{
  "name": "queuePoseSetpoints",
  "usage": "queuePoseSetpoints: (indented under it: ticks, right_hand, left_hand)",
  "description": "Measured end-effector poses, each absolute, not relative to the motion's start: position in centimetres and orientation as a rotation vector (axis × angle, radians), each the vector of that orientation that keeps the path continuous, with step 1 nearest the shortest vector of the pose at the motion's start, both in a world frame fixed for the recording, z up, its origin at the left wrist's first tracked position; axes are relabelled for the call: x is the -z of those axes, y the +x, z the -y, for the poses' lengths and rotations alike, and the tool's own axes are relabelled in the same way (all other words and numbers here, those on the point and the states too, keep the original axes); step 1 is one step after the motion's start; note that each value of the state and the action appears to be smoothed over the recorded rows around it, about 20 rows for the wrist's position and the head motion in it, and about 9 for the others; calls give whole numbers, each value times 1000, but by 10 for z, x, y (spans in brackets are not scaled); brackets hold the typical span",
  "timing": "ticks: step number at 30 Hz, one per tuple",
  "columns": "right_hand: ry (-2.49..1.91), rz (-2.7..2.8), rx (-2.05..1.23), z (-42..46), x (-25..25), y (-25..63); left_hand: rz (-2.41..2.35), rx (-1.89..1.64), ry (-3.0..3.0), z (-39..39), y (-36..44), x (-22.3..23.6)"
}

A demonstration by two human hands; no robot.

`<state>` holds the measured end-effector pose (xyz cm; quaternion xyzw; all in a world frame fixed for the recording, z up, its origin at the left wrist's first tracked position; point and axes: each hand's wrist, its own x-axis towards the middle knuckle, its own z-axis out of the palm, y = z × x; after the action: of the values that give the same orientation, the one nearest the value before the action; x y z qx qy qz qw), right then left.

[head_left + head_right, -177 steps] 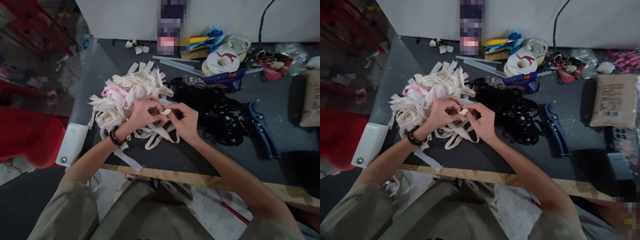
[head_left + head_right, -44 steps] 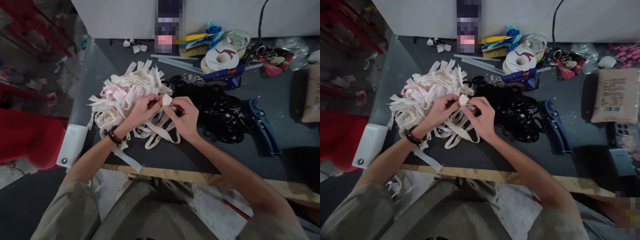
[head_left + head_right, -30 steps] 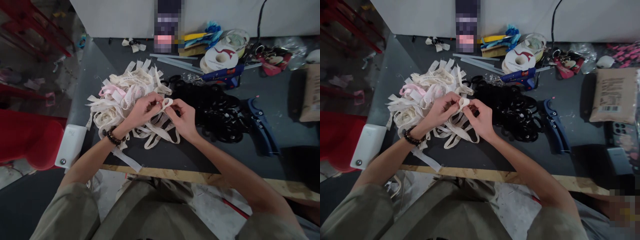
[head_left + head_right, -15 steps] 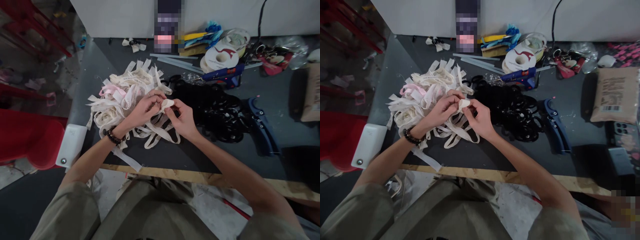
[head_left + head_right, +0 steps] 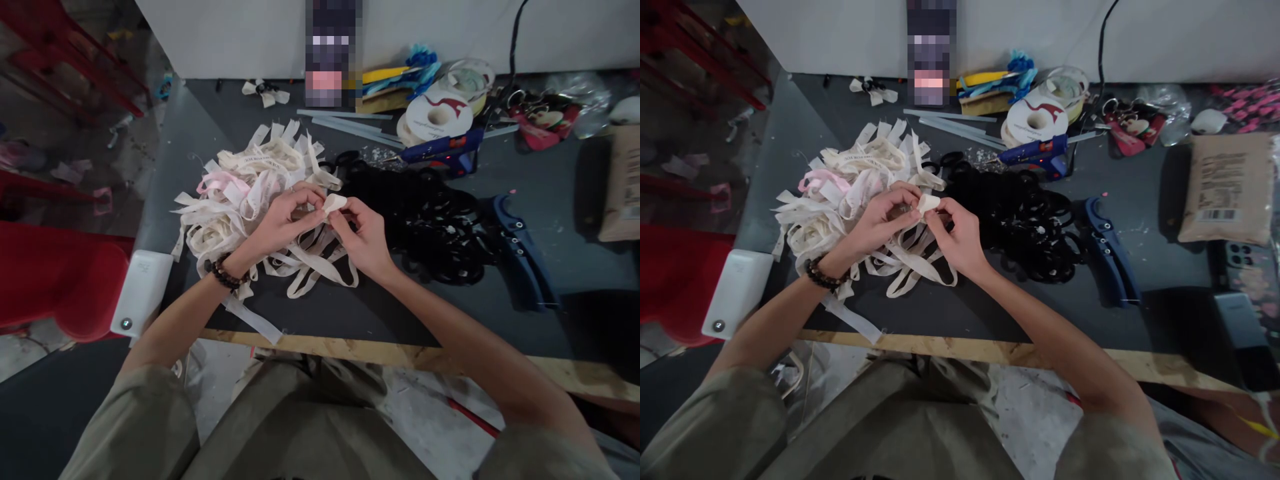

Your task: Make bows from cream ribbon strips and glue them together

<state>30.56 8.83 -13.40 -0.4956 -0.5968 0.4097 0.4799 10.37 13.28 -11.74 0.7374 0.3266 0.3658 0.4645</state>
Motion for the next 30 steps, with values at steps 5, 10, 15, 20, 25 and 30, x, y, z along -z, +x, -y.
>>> queuePoseSetpoints:
  ticks: [5, 10, 15, 20, 25, 30]
  right_hand:
    - [-1214, 1514, -974, -88, 133, 308]
    - [-1194, 1561, -943, -87, 133, 309]
    - [-1159, 1577, -951, -87, 133, 310]
    - [-1169, 1579, -945, -87, 135, 309]
    - [-1199, 1485, -940, -87, 137, 307]
    - [-1211, 1450, -939, -88, 138, 307]
  left_hand:
    - [-810, -889, 1799, -136, 101, 119]
    - [-811, -871, 1892, -135, 104, 118]
    - [-812, -916, 1986, -135, 105, 117]
    - [-757, -962, 1982, -134, 104, 117]
    - [-827, -1030, 1999, -128, 105, 121]
    - [-686, -1279, 2101, -128, 108, 127]
